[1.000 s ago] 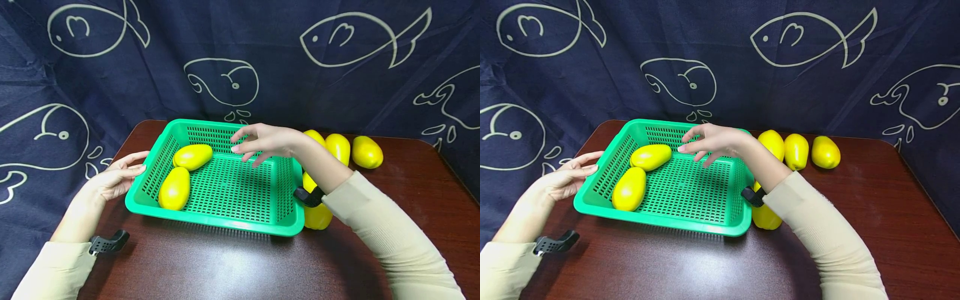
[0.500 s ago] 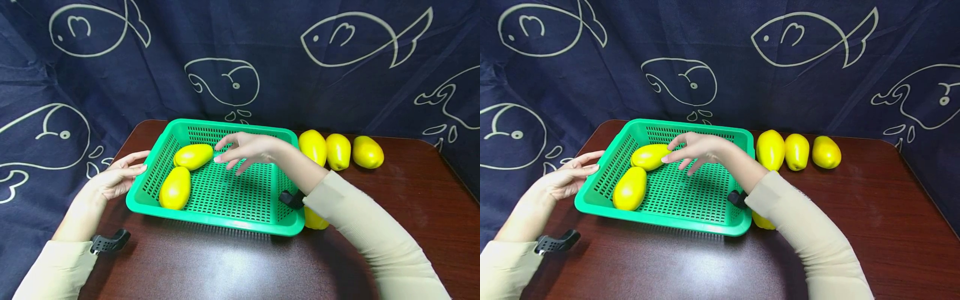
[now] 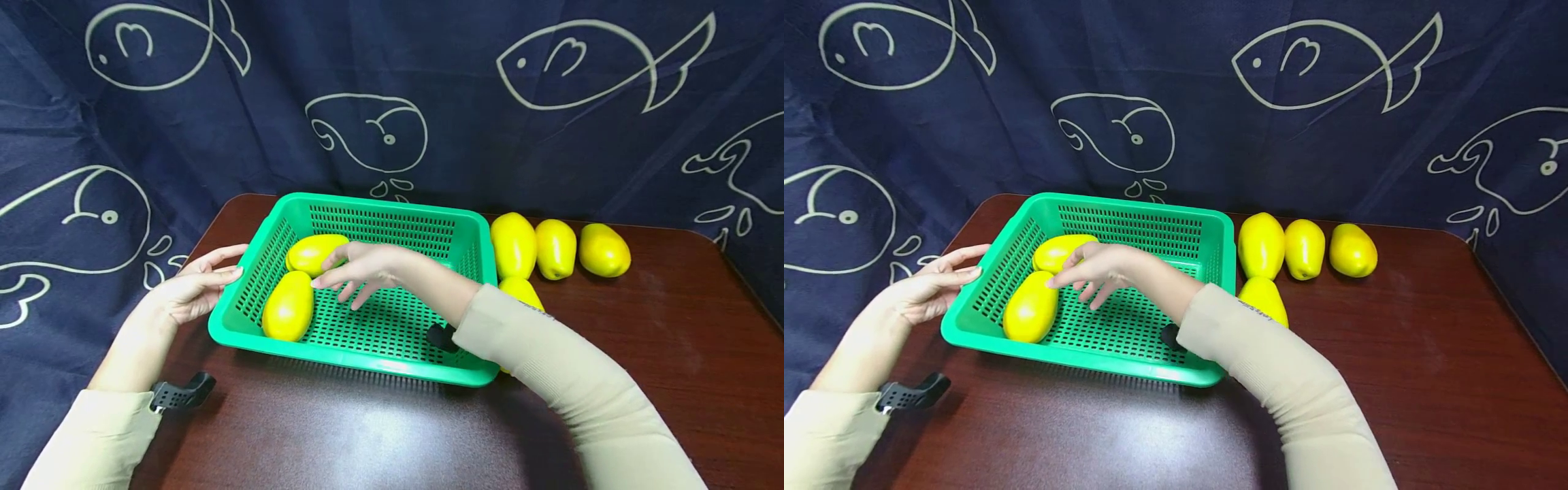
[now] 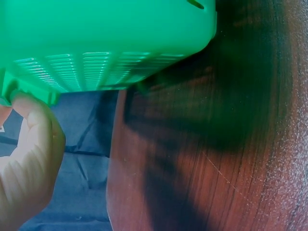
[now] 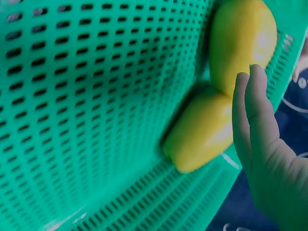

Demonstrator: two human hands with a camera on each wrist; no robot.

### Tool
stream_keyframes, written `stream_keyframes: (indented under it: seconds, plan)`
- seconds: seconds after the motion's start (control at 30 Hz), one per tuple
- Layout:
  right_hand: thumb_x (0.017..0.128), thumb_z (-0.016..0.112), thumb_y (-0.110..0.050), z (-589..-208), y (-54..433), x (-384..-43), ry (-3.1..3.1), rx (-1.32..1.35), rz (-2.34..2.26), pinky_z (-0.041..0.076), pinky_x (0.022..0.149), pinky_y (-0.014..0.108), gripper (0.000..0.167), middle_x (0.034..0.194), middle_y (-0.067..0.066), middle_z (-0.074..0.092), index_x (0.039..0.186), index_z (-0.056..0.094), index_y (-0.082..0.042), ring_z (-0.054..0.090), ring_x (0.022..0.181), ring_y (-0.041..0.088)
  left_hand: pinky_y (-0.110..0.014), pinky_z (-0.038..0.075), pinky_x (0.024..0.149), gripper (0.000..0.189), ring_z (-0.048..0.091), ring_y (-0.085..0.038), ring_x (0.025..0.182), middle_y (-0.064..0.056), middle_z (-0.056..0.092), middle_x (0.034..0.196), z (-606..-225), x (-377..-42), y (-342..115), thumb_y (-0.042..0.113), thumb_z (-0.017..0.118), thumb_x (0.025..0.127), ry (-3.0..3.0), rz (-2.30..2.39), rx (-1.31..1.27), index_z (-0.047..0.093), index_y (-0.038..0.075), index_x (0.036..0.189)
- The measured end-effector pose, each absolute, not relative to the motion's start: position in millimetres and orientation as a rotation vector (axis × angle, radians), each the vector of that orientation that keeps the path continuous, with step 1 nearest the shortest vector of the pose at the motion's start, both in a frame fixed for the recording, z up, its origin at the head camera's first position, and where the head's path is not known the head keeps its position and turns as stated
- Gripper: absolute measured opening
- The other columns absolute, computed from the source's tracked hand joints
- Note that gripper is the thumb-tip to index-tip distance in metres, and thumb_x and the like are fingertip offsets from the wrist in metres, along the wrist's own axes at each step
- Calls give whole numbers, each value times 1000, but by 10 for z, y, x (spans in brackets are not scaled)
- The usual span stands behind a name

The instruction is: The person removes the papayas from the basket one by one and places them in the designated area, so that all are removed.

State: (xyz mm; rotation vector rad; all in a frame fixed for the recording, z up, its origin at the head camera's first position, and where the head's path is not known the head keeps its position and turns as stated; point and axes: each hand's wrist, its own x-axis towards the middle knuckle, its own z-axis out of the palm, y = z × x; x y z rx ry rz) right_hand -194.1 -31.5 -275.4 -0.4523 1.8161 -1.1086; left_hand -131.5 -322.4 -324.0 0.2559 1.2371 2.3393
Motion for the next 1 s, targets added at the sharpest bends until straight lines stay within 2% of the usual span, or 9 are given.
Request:
stream_keyframes:
  seconds: [0.13,0.3,0.47,0.57,0.8,1.0]
  plan:
    - [85,68,-23,-2860,-471,-1866,1811,-403,-1130,54,78,42,66,128,22,48,137,33,-3,55,109,37,-36,54,78,37,66,-23,91,-13,67,103,-3241,-1312,-3231,-11,40,94,1236,2342,254,62,9,116]
    - [84,70,-24,-3012,-645,-1762,1840,-322,-1127,55,72,40,66,113,19,50,135,33,-4,58,89,32,-37,54,78,37,66,-24,91,-13,67,104,-3245,-1310,-3236,-11,41,94,1228,2346,243,61,10,117]
    - [83,70,-31,-3120,-766,-1681,1880,-306,-1104,56,63,36,44,95,12,52,109,47,-4,55,75,27,-36,55,77,36,66,-24,91,-13,67,104,-3249,-1311,-3233,-10,42,94,1262,2340,224,60,10,117]
    - [83,70,-33,-3151,-798,-1664,1890,-304,-1117,56,62,35,40,90,10,54,101,49,-5,55,73,26,-36,55,77,36,66,-23,92,-13,66,105,-3253,-1325,-3233,-10,41,95,1281,2330,223,60,11,118]
    - [82,72,-30,-3199,-840,-1692,1883,-288,-1171,56,61,34,43,90,10,52,105,46,-4,52,66,23,-36,55,77,37,66,-24,92,-13,66,105,-3246,-1342,-3251,-11,42,94,1292,2329,206,60,10,118]
    - [79,75,-26,-3196,-866,-1689,1883,-301,-1171,56,67,37,53,97,10,49,114,41,-5,53,71,24,-36,54,78,37,66,-24,93,-13,66,106,-3250,-1335,-3247,-11,42,94,1276,2331,194,60,10,118]
